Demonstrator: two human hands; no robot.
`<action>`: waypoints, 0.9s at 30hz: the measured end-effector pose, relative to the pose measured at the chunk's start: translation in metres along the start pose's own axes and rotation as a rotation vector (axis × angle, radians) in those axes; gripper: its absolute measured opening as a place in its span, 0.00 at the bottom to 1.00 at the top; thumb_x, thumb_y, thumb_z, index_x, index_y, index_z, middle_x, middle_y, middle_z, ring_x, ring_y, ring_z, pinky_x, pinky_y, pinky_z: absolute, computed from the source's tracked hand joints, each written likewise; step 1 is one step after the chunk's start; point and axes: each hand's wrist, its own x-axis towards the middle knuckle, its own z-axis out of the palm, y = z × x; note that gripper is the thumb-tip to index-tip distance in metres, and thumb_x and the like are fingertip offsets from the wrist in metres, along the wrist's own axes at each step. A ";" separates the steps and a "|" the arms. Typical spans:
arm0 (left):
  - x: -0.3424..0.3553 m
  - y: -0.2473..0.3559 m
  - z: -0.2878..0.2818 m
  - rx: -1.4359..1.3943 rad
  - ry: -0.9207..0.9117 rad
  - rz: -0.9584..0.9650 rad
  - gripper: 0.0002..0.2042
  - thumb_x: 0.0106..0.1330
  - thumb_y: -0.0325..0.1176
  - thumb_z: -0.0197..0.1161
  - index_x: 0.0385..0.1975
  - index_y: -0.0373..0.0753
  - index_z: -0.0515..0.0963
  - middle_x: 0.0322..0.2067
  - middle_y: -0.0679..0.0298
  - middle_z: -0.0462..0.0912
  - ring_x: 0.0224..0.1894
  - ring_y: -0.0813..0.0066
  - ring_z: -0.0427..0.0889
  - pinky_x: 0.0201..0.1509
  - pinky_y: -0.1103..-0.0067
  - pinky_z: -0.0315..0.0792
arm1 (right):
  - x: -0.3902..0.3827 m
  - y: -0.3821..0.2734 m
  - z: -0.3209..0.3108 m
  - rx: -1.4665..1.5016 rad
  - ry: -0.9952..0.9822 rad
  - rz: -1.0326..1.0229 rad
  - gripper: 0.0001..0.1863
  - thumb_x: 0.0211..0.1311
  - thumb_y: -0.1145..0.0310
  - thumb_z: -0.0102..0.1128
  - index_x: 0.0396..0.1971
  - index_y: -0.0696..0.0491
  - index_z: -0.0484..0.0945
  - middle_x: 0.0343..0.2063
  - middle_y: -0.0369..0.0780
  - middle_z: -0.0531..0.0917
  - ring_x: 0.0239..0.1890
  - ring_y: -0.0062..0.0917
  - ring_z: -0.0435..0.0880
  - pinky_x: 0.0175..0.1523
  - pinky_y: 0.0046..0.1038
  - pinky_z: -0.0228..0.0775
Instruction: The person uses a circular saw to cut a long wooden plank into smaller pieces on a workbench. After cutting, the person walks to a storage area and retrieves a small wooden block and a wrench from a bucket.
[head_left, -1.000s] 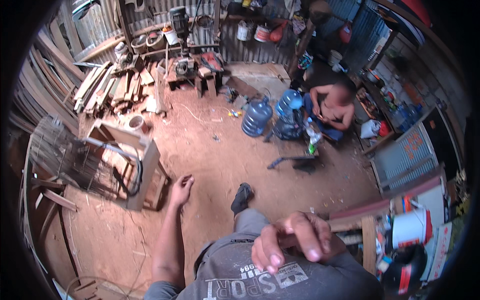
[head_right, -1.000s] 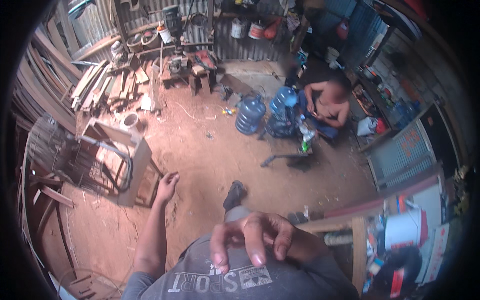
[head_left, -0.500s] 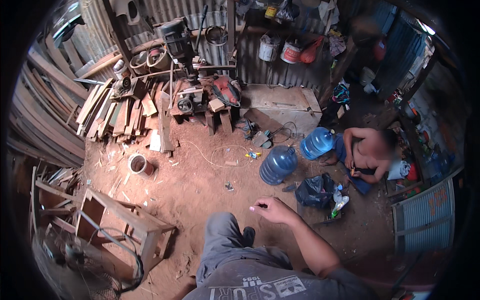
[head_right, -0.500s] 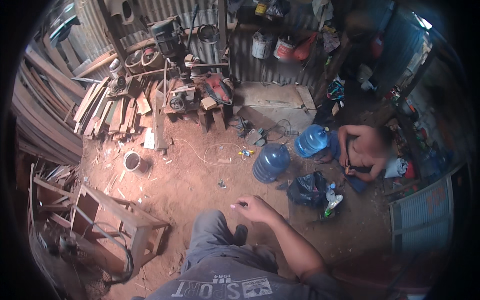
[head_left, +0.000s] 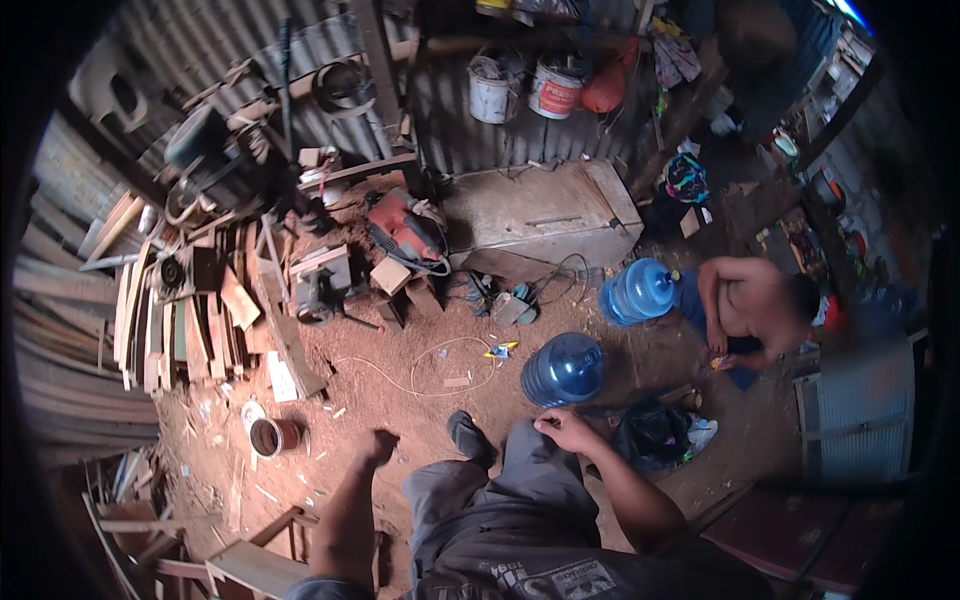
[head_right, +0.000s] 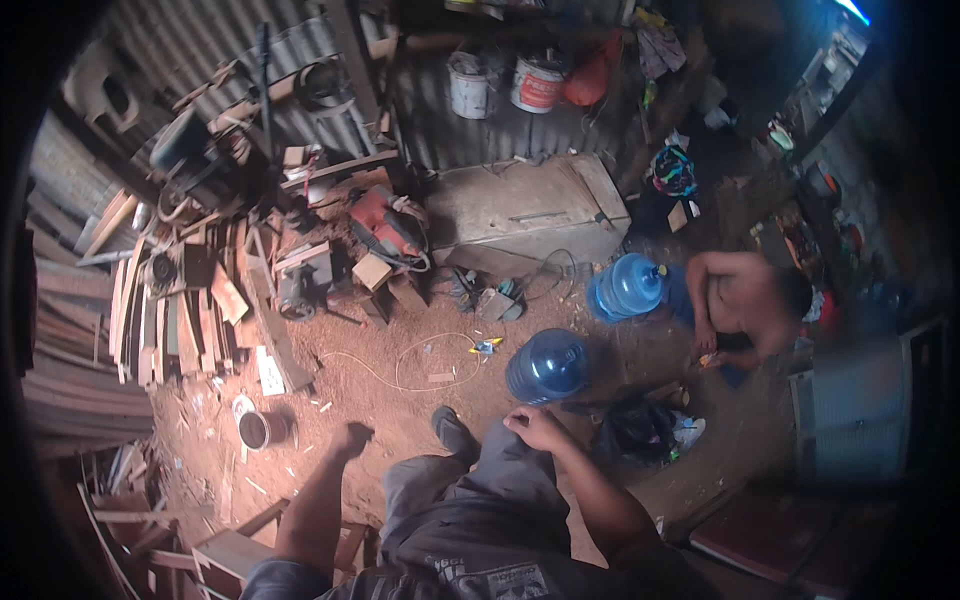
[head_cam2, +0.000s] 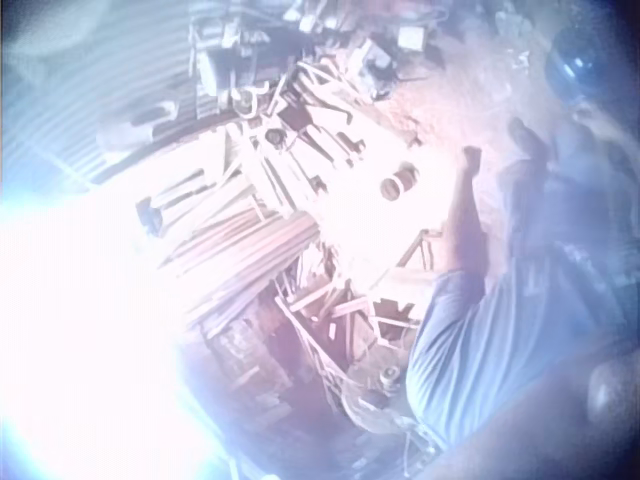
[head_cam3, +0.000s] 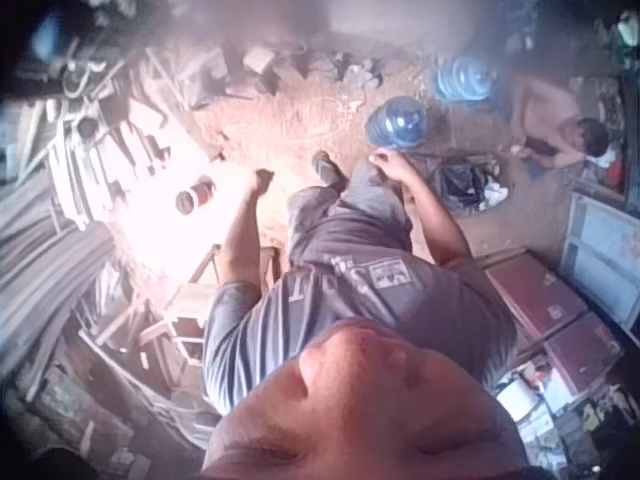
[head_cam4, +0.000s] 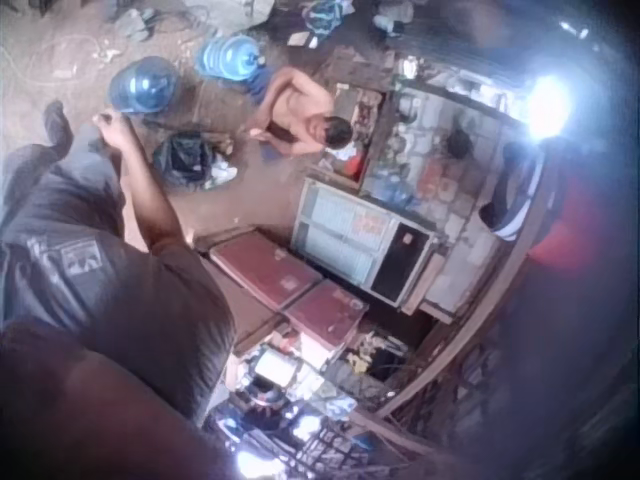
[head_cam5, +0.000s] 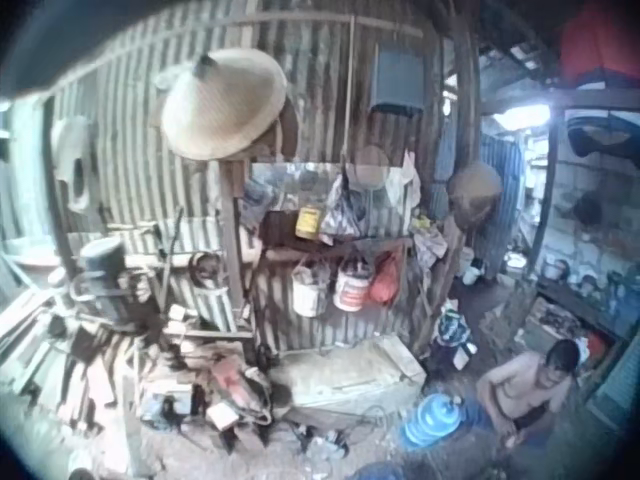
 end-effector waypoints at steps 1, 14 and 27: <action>0.049 0.016 -0.033 -0.005 0.045 0.085 0.08 0.67 0.37 0.63 0.33 0.43 0.87 0.36 0.59 0.89 0.41 0.58 0.88 0.42 0.68 0.82 | 0.015 0.005 -0.007 0.028 0.011 0.044 0.21 0.69 0.53 0.65 0.47 0.56 0.85 0.44 0.47 0.89 0.46 0.36 0.89 0.53 0.34 0.78; 0.443 0.133 -0.057 -0.206 -0.135 0.141 0.12 0.73 0.42 0.60 0.39 0.41 0.85 0.34 0.55 0.86 0.36 0.54 0.87 0.41 0.62 0.80 | 0.251 0.071 -0.041 0.778 0.121 0.248 0.16 0.74 0.56 0.63 0.43 0.56 0.83 0.29 0.31 0.83 0.33 0.14 0.80 0.41 0.21 0.72; 0.787 0.201 0.000 -0.031 -0.165 -0.057 0.26 0.66 0.50 0.67 0.59 0.41 0.78 0.60 0.48 0.77 0.67 0.45 0.71 0.69 0.58 0.68 | 0.550 0.255 -0.323 -0.449 0.954 0.146 0.31 0.67 0.56 0.65 0.62 0.61 0.73 0.62 0.58 0.75 0.65 0.55 0.71 0.71 0.50 0.61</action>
